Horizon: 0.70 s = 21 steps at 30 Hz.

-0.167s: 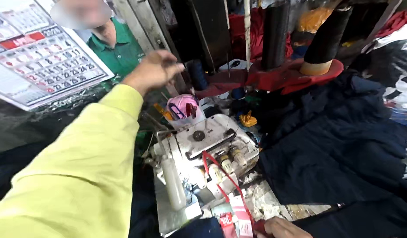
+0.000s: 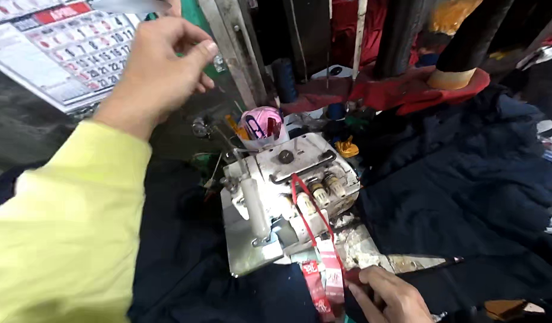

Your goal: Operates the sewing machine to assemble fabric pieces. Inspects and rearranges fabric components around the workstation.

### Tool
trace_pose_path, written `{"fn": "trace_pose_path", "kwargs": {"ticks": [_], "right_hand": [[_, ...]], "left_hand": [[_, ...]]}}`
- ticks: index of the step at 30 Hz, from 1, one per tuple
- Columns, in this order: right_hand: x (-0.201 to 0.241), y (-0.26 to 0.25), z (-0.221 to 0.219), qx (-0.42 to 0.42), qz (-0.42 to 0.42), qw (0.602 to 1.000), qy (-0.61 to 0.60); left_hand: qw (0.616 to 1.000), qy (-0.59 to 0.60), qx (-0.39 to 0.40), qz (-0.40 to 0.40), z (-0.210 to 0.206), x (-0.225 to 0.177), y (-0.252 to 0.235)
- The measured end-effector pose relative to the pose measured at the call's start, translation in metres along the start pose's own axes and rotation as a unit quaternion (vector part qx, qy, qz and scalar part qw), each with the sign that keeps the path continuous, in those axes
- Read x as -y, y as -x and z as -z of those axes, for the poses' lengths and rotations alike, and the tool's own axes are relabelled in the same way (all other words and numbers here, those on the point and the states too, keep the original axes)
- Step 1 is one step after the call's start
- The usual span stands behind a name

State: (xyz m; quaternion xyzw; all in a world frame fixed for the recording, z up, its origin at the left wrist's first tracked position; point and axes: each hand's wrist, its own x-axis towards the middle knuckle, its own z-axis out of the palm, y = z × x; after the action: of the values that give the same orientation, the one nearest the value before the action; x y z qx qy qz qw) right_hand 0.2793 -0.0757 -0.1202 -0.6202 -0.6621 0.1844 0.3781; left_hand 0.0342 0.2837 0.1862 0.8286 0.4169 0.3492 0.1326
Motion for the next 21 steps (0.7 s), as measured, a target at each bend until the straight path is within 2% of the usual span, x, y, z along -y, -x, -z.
{"fn": "trace_pose_path", "kwargs": {"ticks": [5, 8, 10, 12, 13, 16, 19, 21], "right_hand": [[-0.011, -0.002, -0.009, -0.038, 0.026, 0.999, -0.001], [-0.01, -0.005, -0.005, -0.029, 0.026, 0.999, -0.034], [-0.004, -0.005, 0.0, -0.033, 0.033, 0.998, -0.048], [0.007, -0.001, 0.004, -0.054, 0.054, 0.997, -0.022], [0.015, 0.001, 0.006, -0.06, 0.066, 0.996, -0.012], [0.045, 0.007, 0.0, -0.032, 0.089, 0.994, -0.052], [0.07, 0.013, -0.027, 0.093, 0.086, 0.986, -0.109], [0.08, 0.017, -0.048, 0.17, 0.076, 0.975, -0.122]], "left_hand": [[0.999, -0.003, -0.017, -0.042, 0.048, -0.002, 0.173], [0.997, -0.022, 0.053, 0.045, 0.045, 0.006, 0.286], [0.983, -0.044, 0.12, 0.13, 0.034, 0.019, 0.347], [0.977, -0.051, 0.111, 0.177, 0.024, 0.014, 0.39], [0.98, -0.053, 0.095, 0.167, 0.024, 0.021, 0.409], [0.994, 0.002, 0.041, 0.1, 0.023, 0.036, 0.435], [0.998, -0.013, 0.009, 0.06, -0.012, 0.024, 0.421], [0.997, -0.065, 0.037, 0.024, -0.041, 0.017, 0.41]]}}
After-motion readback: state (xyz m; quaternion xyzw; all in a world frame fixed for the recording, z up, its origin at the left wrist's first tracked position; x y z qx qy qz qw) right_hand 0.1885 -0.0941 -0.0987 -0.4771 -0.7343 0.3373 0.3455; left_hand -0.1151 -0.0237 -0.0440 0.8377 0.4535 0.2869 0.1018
